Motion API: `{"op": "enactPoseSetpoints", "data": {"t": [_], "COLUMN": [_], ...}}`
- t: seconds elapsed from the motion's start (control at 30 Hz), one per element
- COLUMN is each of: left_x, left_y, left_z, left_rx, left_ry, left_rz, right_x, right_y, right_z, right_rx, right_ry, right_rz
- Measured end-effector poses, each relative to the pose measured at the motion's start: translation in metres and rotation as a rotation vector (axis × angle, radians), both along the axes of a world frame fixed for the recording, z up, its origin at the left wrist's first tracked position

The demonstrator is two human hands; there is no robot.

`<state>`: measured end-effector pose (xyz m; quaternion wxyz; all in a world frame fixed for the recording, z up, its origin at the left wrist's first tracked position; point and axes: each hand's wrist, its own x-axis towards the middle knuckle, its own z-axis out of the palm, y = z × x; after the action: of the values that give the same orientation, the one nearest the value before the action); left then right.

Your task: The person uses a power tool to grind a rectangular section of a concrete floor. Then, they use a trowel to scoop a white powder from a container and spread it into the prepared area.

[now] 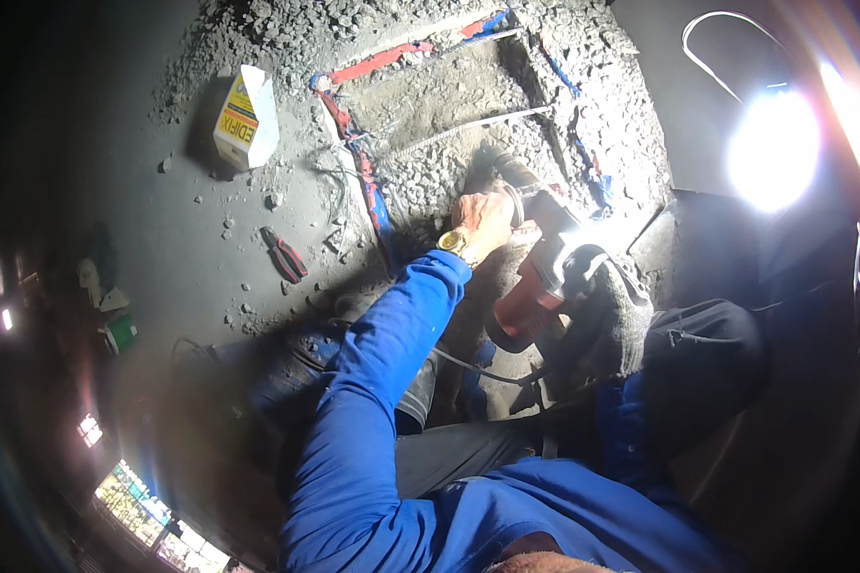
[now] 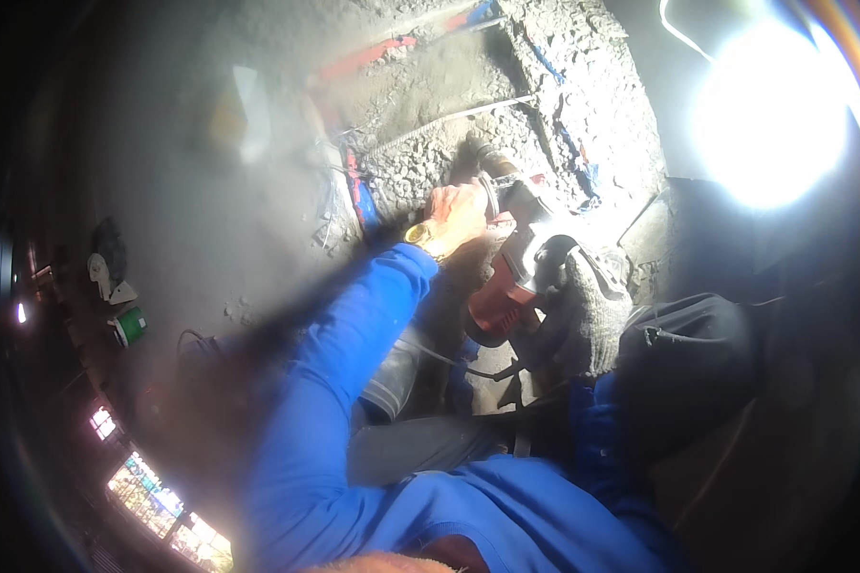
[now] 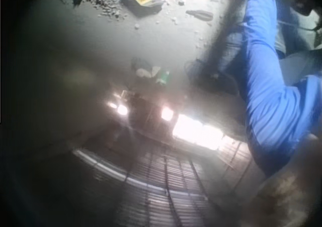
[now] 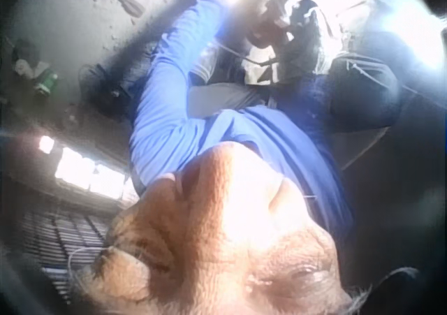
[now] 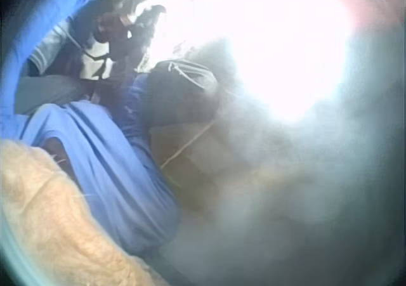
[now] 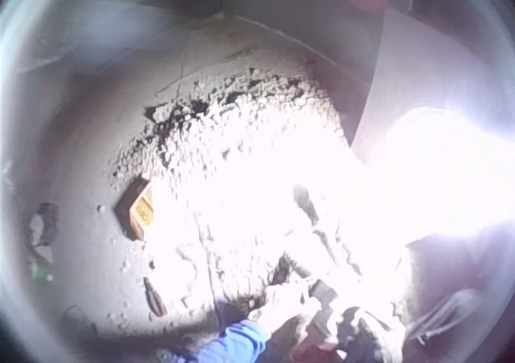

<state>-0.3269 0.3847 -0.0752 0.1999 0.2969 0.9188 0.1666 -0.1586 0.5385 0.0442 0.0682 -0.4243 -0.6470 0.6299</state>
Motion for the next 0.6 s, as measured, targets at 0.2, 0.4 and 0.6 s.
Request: {"op": "enactPoseSetpoints", "data": {"t": [0.2,0.4,0.6], "left_x": [0.005,0.003,-0.007], "left_y": [0.014,0.011,0.005], "left_z": [-0.006,-0.018,-0.007], "left_rx": [-0.036,0.001,0.010], "left_ry": [-0.014,0.015,-0.015], "left_rz": [-0.067,-0.120,-0.194], "right_x": [0.004,0.005,0.004], "right_y": [0.015,0.011,0.007], "right_z": [-0.006,-0.014,-0.021], "right_rx": [-0.032,-0.080,-0.119], "right_ry": [-0.003,-0.005,-0.001], "right_rz": [-0.061,-0.093,-0.101]}}
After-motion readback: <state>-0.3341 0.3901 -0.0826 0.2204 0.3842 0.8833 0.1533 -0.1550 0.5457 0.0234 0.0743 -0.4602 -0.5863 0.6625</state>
